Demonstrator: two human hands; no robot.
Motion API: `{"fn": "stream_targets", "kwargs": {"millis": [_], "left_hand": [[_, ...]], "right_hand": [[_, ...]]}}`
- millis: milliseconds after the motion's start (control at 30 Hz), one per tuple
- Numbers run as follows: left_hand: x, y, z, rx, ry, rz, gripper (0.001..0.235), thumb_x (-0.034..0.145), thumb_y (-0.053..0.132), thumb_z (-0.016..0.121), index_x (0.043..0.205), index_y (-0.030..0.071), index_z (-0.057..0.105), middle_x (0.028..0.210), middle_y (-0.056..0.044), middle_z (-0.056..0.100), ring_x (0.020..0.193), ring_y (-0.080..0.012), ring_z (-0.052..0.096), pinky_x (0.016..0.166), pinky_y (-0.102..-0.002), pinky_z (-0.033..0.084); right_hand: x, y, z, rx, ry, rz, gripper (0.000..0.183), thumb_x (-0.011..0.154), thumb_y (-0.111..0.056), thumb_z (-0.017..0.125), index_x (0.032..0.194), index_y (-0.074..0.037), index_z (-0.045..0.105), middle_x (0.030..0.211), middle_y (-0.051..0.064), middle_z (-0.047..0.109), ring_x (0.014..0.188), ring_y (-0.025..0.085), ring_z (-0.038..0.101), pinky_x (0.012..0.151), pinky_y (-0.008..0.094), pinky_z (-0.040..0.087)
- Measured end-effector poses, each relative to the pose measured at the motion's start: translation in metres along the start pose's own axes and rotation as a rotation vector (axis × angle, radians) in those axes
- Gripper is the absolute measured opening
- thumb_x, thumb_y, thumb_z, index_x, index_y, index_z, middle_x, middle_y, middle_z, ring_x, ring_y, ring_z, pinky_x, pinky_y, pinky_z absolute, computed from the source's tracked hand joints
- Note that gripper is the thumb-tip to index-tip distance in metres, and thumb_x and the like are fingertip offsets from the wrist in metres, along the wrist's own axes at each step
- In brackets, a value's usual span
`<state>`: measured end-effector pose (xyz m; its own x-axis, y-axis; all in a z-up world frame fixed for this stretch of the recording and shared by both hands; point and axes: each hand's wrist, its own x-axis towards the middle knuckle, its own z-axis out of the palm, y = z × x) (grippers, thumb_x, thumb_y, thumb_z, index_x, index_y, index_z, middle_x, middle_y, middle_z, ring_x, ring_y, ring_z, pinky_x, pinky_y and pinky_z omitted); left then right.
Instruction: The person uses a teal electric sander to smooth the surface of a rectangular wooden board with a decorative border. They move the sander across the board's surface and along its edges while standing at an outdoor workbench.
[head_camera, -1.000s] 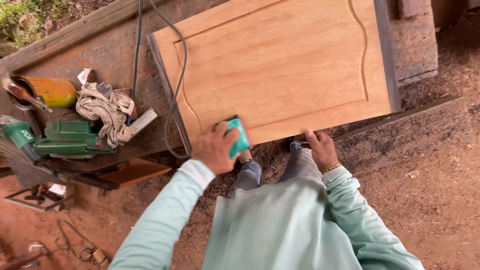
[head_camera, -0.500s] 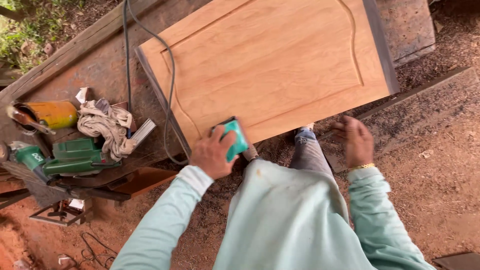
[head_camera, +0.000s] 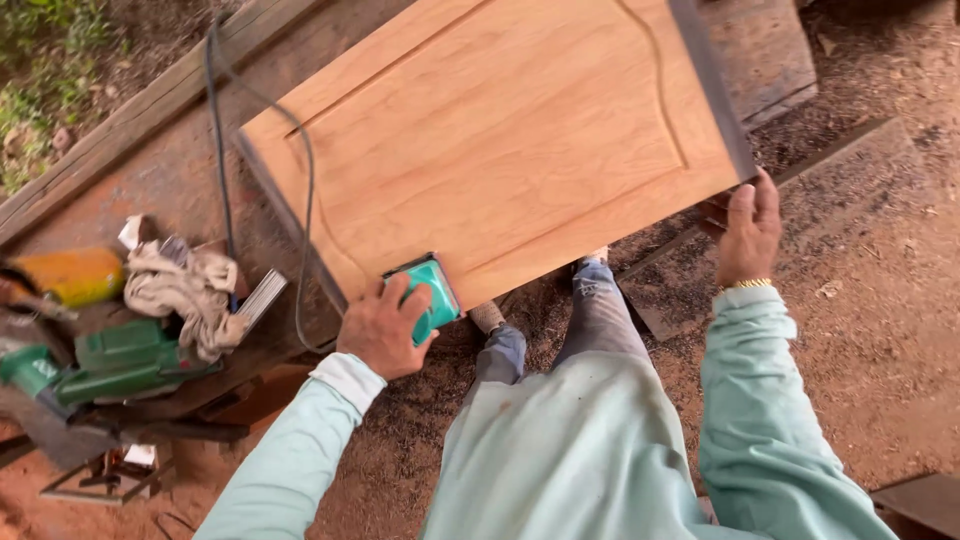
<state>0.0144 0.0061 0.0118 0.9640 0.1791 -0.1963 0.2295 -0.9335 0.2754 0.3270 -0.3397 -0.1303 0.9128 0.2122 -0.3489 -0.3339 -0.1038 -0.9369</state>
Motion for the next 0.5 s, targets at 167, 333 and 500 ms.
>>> {"fn": "stream_targets", "kwargs": {"millis": [167,333,500], "left_hand": [[0.063,0.041,0.006,0.003,-0.044,0.106,0.064,0.064,0.031,0.089,0.116,0.019,0.054,0.109,-0.012,0.051,0.098,-0.0393,0.059,0.071,-0.053,0.054],[0.126,0.085,0.006,0.026,-0.025,0.185,0.067,0.059,0.029,0.089,0.117,0.022,0.054,0.111,-0.01,0.052,0.101,-0.0391,0.059,0.072,-0.054,0.054],[0.175,0.123,0.002,-0.017,0.019,0.25,0.073,0.057,0.027,0.088,0.122,0.023,0.055,0.115,-0.008,0.052,0.105,-0.038,0.059,0.079,-0.055,0.054]], "right_hand": [[0.019,0.012,-0.006,0.071,0.084,0.027,0.032,0.112,-0.032,0.056,0.133,-0.008,0.061,0.108,0.005,0.072,0.092,0.016,0.075,0.084,0.036,0.062],[0.034,0.022,-0.007,0.07,0.124,0.007,0.025,0.11,-0.03,0.067,0.117,-0.007,0.062,0.101,0.003,0.069,0.086,0.014,0.072,0.076,0.034,0.065],[0.035,0.012,0.001,0.089,0.159,0.039,0.026,0.107,-0.03,0.073,0.112,-0.006,0.063,0.096,0.002,0.068,0.081,0.012,0.07,0.07,0.032,0.065]]}}
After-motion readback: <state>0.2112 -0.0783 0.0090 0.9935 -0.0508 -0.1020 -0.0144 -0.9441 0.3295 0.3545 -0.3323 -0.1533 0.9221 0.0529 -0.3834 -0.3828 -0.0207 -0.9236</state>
